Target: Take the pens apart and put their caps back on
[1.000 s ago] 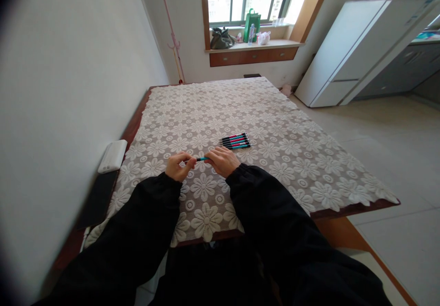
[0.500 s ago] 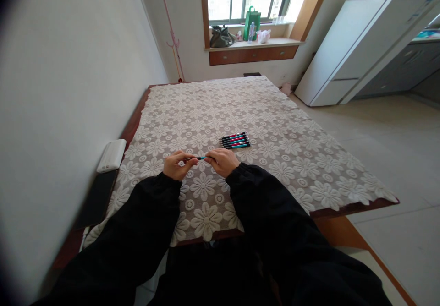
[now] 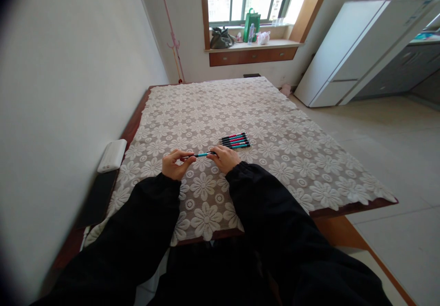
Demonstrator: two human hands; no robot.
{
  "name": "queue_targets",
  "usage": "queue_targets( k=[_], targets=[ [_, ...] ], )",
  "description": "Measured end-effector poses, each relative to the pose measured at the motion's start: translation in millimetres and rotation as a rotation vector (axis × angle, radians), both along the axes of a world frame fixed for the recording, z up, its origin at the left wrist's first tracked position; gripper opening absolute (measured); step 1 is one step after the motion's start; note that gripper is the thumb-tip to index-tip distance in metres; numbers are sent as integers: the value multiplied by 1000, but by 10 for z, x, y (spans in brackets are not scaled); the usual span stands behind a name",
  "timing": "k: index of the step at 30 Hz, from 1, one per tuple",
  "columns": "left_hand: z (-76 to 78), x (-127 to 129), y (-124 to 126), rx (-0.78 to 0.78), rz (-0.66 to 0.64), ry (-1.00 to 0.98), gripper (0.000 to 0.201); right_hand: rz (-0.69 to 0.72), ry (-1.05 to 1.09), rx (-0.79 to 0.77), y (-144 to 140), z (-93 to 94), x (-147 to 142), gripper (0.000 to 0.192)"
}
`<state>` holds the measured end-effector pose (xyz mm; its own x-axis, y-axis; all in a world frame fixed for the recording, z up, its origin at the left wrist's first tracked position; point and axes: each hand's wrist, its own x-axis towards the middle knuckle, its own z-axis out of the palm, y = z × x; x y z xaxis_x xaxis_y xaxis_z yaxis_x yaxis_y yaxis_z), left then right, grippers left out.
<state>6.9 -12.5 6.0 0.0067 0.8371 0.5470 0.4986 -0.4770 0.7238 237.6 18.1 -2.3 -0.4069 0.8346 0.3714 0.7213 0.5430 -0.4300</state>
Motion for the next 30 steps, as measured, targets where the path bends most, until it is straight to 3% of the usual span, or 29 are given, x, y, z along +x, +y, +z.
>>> queue_targets(
  k=[8, 12, 17, 20, 25, 30],
  targets=[
    [-13, 3, 6, -7, -28, 15, 20, 31, 17, -46, 54, -76, 25, 26],
    [4, 4, 8, 28, -9, 15, 19, 11, 71, 149, -18, 29, -5, 27],
    [-12, 19, 20, 3, -100, 46, 20, 227, 18, 171, -62, 96, -37, 25],
    [-46, 21, 53, -35, -103, 84, 21, 243, -46, 163, 24, 79, 51, 23],
    [-112, 10, 112, -64, -99, 128, 19, 28, -37, 140, 240, 83, 400, 21],
    [-136, 22, 116, -94, -170, 217, 10, -223, -38, 234, 348, 75, 666, 19]
  ],
)
